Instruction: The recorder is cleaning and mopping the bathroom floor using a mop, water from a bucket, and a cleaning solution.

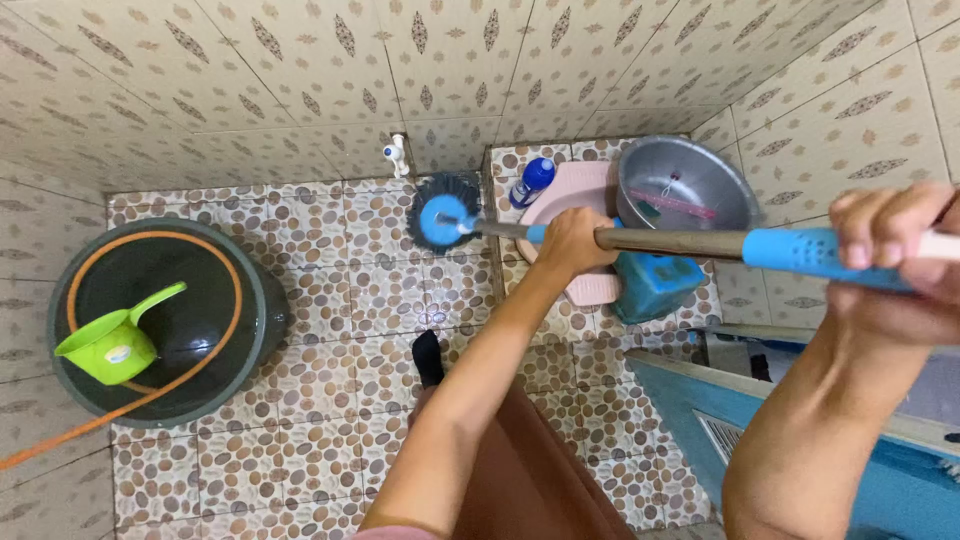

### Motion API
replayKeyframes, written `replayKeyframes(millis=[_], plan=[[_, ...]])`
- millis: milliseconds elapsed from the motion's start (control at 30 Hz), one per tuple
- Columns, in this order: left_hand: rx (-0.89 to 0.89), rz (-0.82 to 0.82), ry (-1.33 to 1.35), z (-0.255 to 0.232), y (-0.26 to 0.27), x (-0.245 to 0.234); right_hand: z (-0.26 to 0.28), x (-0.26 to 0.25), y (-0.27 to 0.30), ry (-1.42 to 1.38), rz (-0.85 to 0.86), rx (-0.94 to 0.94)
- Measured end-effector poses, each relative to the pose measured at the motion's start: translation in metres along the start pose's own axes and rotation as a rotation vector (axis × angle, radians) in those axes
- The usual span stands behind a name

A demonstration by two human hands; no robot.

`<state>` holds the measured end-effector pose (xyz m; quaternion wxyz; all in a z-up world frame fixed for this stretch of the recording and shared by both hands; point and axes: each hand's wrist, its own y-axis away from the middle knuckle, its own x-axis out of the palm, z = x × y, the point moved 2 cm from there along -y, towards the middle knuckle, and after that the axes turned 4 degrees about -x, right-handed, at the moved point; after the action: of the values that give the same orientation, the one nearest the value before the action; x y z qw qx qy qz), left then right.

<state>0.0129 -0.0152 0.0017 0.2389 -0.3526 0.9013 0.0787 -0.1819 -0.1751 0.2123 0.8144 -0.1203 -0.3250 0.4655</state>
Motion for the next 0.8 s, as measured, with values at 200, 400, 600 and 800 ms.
replayKeyframes(millis=[200,400,600,800], plan=[[-0.228,0.125,0.062,0.049,0.058,-0.007,-0.027,0.040,-0.026,-0.095,0.098,0.114],[-0.495,0.138,-0.032,0.090,0.099,-0.025,-0.090,0.026,0.025,-0.228,-0.050,0.181],[-0.070,-0.090,-0.102,0.064,0.068,-0.012,-0.041,0.027,0.003,-0.099,-0.070,0.024],[0.220,-0.123,-0.049,0.014,0.006,-0.002,-0.002,0.015,0.024,0.004,-0.048,-0.129]])
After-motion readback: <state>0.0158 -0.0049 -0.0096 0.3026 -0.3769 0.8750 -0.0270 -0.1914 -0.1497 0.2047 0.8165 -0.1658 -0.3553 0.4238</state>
